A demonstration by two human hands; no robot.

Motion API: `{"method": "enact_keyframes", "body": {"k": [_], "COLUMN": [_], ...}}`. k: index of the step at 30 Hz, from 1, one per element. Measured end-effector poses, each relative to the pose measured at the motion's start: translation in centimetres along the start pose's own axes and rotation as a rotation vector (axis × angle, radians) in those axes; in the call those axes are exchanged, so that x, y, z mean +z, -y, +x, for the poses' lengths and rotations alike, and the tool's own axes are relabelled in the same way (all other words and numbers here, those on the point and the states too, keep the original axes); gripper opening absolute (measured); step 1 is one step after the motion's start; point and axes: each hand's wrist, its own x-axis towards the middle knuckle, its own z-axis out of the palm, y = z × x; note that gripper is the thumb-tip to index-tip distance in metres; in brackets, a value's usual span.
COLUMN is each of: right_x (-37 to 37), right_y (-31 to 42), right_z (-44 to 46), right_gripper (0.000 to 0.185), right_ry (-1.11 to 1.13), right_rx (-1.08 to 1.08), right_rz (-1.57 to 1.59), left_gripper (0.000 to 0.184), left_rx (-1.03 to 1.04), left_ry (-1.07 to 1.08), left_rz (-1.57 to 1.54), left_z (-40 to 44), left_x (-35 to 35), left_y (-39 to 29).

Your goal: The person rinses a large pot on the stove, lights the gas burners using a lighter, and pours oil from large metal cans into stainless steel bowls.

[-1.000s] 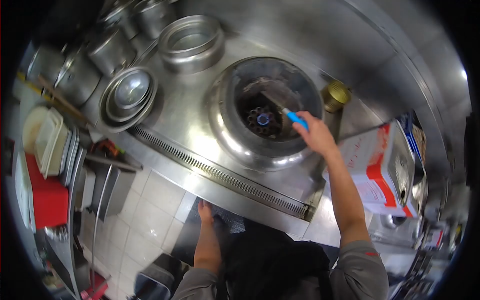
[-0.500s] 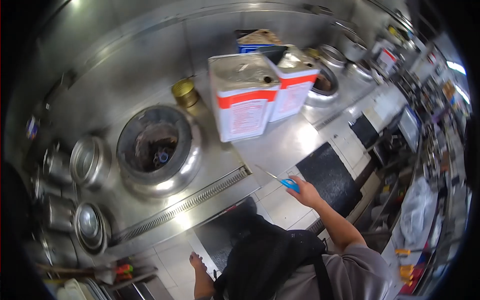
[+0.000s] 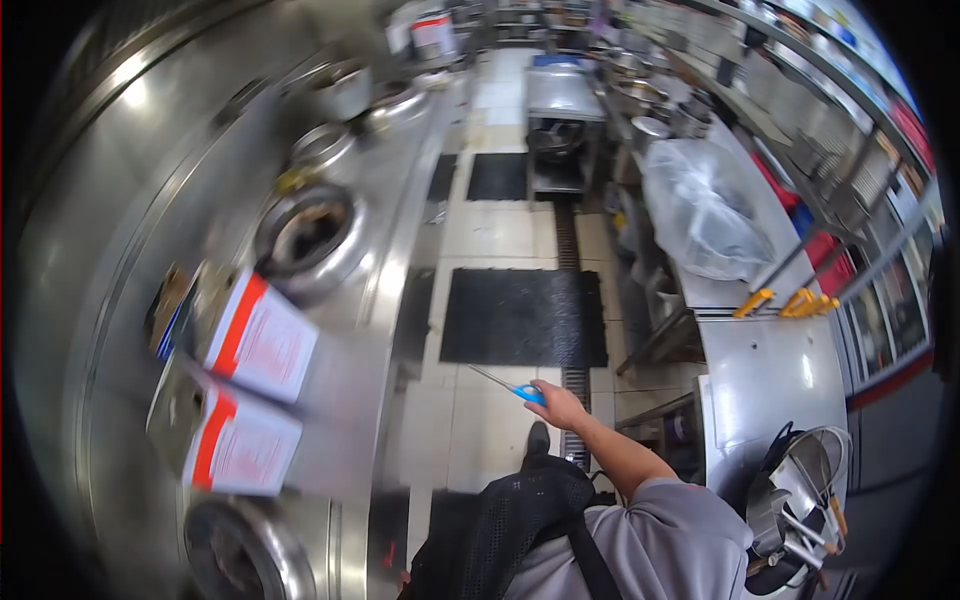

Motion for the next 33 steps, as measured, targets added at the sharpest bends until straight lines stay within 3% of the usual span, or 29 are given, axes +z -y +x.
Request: {"method": "enact_keyframes", "body": {"k": [1,2,4,5,7,9,13,21,25,28,33], "right_x": [-3.2,-6.1,-18.0,-24.5,-38.0,-50.8,-67.0,-75.3,-77.4,-77.9,-77.2], "right_y": [-0.6,-2.7,-3.0,-3.7,-4.3,-5.6,-3.0,-1.7,-2.8,-4.7,-5.2], "right_z": [2.1,4.4,6.5,6.7,4.9,1.6,-6.6,-9.9,-9.9,-10.7,-10.6], "right_gripper": [0.058,0.056,0.055,0.056,0.048,0.047,0.049,0.055,0.055,0.057,0.054], "right_ry": [-0.066,-0.279,-0.585,-0.809,-1.1,-1.357,-1.44,-1.439,-1.413,-1.316,-1.368], "right_rx": [0.029,-0.087,-0.086,-0.178,-0.162,-0.128,0.145,0.321,0.428,0.574,0.518], "right_rz": [-0.039,-0.024,-0.017,-0.173,-0.324,-0.737,-1.087,-1.2,-1.135,-1.062,-1.065], "left_gripper": [0.032,0.032,0.032,0.032,0.032,0.031,0.031,0.031,0.033,0.035,0.037], "left_rx": [0.007,0.013,0.024,0.024,0.044,0.077,0.184,0.322,0.289,0.202,0.09], "left_ry": [0.035,0.071,0.154,0.187,0.247,0.28,0.331,0.411,0.607,0.574,0.508], "left_rz": [0.04,0.079,0.179,0.221,0.296,0.335,0.349,0.34,0.453,0.526,0.561], "left_z": [0.8,1.4,2.7,3.4,4.8,6.2,9.0,9.9,10.1,9.8,9.4], "left_x": [2.4,4.8,9.8,12.2,16.5,20.3,26.4,35.8,35.5,35.0,33.3], "left_y": [-3.3,-6.6,-12.9,-15.6,-20.8,-25.8,-33.9,-40.3,-40.2,-39.2,-36.9]}}
